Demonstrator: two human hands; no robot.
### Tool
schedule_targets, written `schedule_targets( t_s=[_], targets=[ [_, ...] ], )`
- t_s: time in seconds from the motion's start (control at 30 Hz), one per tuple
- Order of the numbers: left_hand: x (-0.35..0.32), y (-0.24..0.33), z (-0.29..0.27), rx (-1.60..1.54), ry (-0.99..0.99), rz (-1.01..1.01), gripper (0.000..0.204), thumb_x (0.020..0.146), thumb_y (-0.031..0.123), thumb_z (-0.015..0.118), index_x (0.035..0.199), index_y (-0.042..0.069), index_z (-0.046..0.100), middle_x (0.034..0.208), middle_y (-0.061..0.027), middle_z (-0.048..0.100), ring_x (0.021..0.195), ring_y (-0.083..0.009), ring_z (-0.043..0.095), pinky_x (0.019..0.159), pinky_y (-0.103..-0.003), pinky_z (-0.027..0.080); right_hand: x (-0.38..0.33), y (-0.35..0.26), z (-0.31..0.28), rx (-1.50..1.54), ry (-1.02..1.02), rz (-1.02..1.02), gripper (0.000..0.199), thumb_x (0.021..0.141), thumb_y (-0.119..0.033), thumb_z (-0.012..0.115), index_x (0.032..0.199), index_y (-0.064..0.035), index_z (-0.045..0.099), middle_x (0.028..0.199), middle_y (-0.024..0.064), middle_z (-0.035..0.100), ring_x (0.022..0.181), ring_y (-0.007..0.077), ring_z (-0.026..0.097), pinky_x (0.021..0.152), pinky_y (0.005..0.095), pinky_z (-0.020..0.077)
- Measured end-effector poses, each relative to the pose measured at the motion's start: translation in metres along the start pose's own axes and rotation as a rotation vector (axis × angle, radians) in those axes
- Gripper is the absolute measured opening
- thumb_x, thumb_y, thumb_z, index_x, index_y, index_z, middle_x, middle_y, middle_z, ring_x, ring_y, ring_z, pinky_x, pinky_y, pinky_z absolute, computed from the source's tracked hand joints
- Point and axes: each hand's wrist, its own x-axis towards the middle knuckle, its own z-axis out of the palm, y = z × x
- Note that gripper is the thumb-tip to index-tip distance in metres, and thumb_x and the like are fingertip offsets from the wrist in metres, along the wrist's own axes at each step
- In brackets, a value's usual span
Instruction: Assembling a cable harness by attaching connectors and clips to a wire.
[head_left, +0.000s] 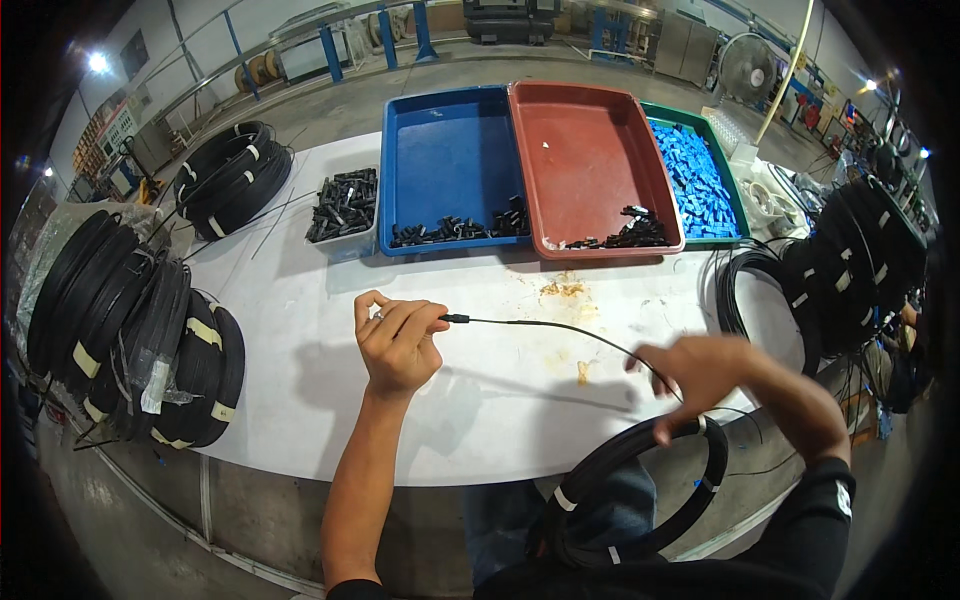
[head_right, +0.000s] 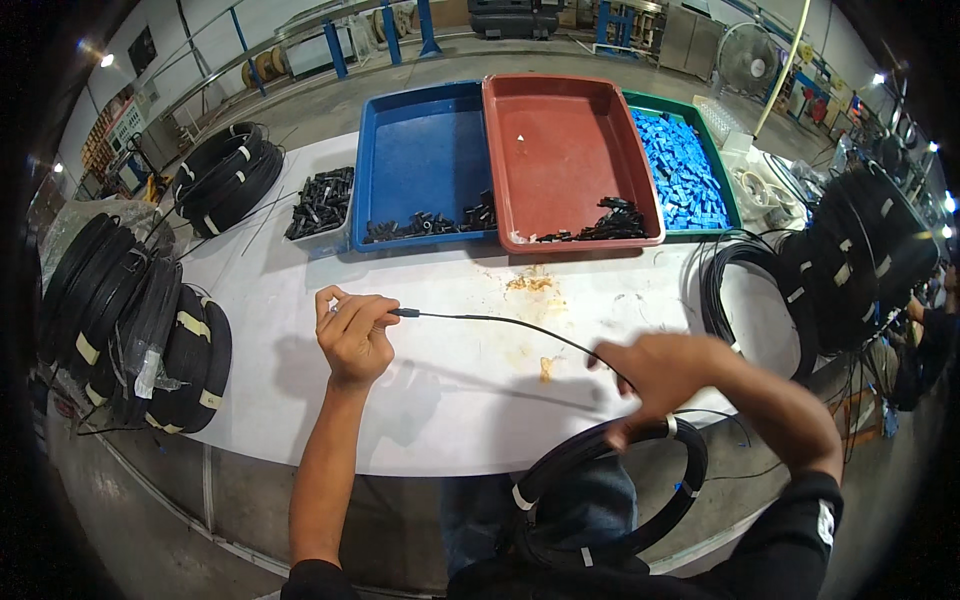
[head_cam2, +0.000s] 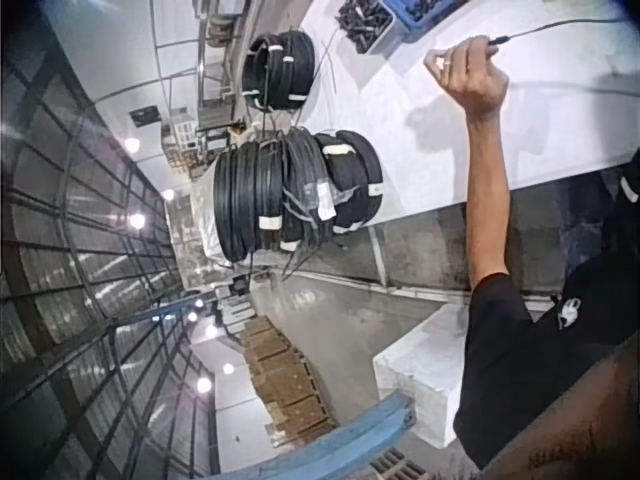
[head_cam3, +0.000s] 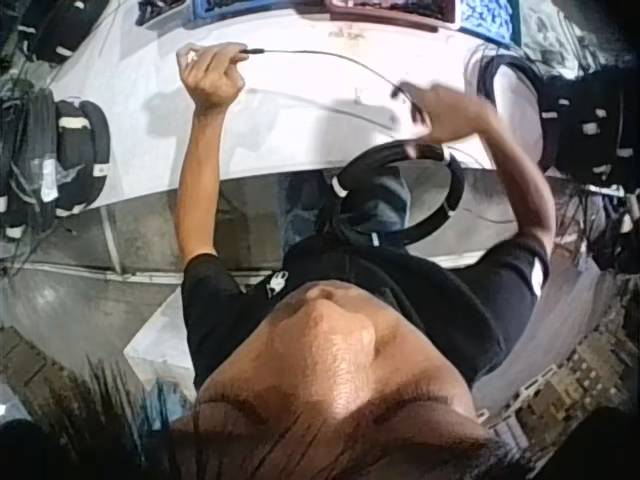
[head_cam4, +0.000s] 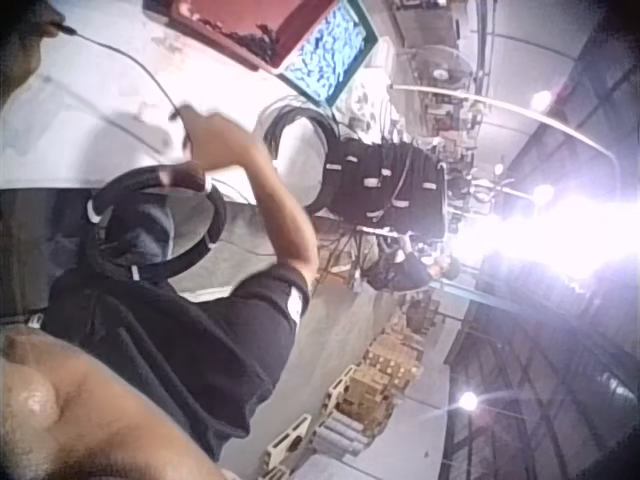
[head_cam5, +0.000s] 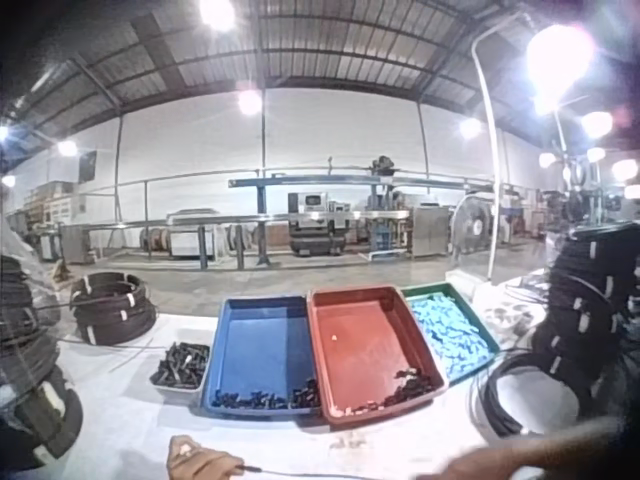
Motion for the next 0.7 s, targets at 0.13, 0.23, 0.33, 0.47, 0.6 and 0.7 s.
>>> schedule_targets(
  t_s=[0.13,0.23,0.33,0.47,0.6,0.7],
  targets=[
    [0.001,0.0,-0.005,-0.08,-0.018,0.001,0.007,0.079,0.004,0.071,0.074,0.008,0.067,0.068,-0.0013,0.067,0.062,-0.0187,0.063,0.071,-0.036,0.037,-0.047,-0.012,0.078,0.219,0.217,0.229,0.083,0.068,-0.015,0.081,0.136,-0.0058,0.034,0.081,0.021,0.068,0.075,0.0423,0.066,0.066,0.0478,0.0512],
    [0.013,0.01,-0.015,-0.06,-0.085,0.003,0.007,0.075,0.002,0.073,0.075,0.008,0.069,0.066,-0.0013,0.067,0.057,-0.018,0.06,0.073,-0.035,0.037,-0.056,-0.011,0.095,0.337,0.495,0.227,0.077,0.061,0.001,0.062,0.136,-0.0044,0.045,0.083,0.0212,0.068,0.076,0.0421,0.067,0.07,0.0472,0.0519],
    [0.009,0.008,-0.027,-0.01,0.042,-0.18,0.007,0.076,0.001,0.072,0.078,0.007,0.07,0.067,-0.005,0.067,0.059,-0.0221,0.061,0.075,-0.036,0.042,-0.052,-0.016,0.052,0.264,0.527,0.16,0.08,0.064,0.0,0.062,0.143,-0.0059,0.048,0.086,0.0249,0.068,0.078,0.04,0.067,0.071,0.0449,0.0516],
    [0.016,0.009,-0.072,-0.049,0.043,-0.614,0.003,0.08,0.002,0.07,0.082,0.002,0.072,0.071,-0.0065,0.07,0.066,-0.0171,0.064,0.068,-0.029,0.049,-0.004,0.007,-0.027,0.15,0.635,-0.176,0.064,0.071,-0.008,0.075,0.132,-0.0025,0.059,0.091,0.0238,0.07,0.078,0.0336,0.069,0.077,0.0395,0.0519],
    [0.007,0.015,-0.081,-0.023,-0.093,-0.763,0.004,0.079,0.003,0.073,0.083,0.002,0.074,0.069,-0.0081,0.071,0.064,-0.0174,0.068,0.064,-0.028,0.051,0.053,0.029,-0.067,0.485,0.376,-0.004,0.048,0.074,-0.003,0.072,0.121,-0.0015,0.067,0.07,0.0087,0.065,0.05,0.013,0.053,0.045,0.0305,0.0438],
    [-0.015,0.024,-0.086,-0.009,-0.313,-0.878,0.011,0.083,0.009,0.071,0.089,0.001,0.075,0.075,-0.0103,0.074,0.072,-0.018,0.072,0.07,-0.03,0.054,0.085,0.035,-0.062,0.567,0.317,0.014,0.041,0.075,-0.005,0.072,0.116,0.0006,0.068,0.069,0.0083,0.065,0.05,0.0142,0.055,0.047,0.0314,0.0458]
  ],
)
